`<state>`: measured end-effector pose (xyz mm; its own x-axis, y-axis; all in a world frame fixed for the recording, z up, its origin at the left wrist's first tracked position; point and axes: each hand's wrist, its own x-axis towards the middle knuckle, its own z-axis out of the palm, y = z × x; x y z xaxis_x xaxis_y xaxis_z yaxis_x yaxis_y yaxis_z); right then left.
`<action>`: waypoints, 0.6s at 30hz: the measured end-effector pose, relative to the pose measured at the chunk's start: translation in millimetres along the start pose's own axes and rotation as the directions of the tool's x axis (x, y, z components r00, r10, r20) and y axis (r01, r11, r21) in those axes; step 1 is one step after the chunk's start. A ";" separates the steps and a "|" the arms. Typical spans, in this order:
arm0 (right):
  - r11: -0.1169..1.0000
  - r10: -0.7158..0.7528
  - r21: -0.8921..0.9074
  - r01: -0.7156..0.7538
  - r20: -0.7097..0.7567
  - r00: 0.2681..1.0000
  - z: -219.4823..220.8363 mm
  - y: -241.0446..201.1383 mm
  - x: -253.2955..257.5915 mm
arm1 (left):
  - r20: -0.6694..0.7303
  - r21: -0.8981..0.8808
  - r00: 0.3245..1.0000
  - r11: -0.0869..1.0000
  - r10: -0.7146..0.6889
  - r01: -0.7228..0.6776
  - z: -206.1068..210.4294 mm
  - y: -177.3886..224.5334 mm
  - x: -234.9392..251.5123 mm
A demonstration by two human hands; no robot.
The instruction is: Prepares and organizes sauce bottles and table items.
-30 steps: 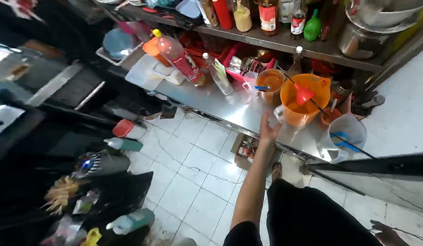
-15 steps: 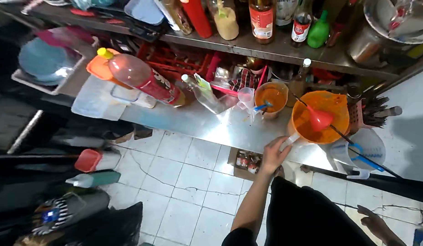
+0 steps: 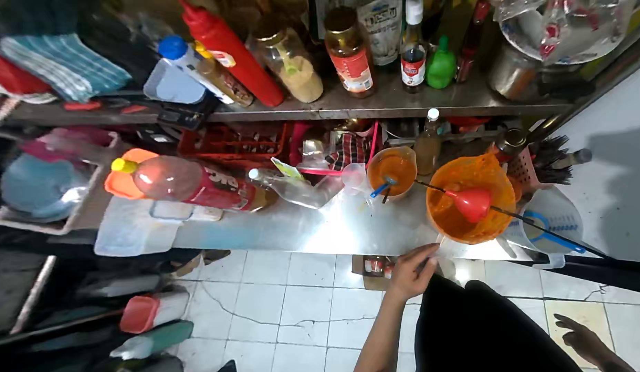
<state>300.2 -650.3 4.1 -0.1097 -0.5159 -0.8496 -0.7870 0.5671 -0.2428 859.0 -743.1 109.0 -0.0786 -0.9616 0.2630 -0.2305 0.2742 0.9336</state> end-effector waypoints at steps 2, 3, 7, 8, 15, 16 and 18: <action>1.000 -0.005 0.029 0.006 -0.012 1.000 2.3 -1.4 1.8 | 0.018 0.018 0.998 0.998 0.054 -0.054 -13.7 1.2 6.7; 0.999 -0.011 0.048 0.012 -0.022 1.000 3.3 -3.1 1.9 | -0.050 0.048 0.994 0.994 0.101 -0.098 -23.1 3.5 14.8; 0.996 -0.028 0.089 0.031 -0.031 0.999 13.7 0.1 2.0 | -0.337 0.229 0.921 0.966 0.194 -0.120 -66.1 42.6 98.2; 0.996 -0.021 0.090 0.024 -0.028 0.999 15.8 0.6 1.1 | -0.335 0.281 0.931 0.959 0.146 -0.049 -72.6 53.5 126.3; 0.983 0.040 0.181 -0.023 -0.091 0.995 32.9 11.8 -11.7 | -0.132 0.686 0.952 0.669 -0.275 0.288 -60.9 49.2 291.0; 0.978 0.049 0.208 -0.028 -0.100 0.994 35.8 13.5 -17.5 | -0.126 0.716 0.941 0.628 -0.315 0.306 -56.0 45.7 300.4; 0.966 0.061 0.255 -0.032 -0.109 0.992 44.8 21.1 -28.0 | -0.115 0.756 0.923 0.571 -0.368 0.321 -48.5 44.1 312.4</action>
<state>313.9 -595.1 1.8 -0.2234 -0.5472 -0.8066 -0.6025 0.7280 -0.3270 871.3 -1032.0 244.1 0.1235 -0.9897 -0.0727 -0.8898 -0.1429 0.4334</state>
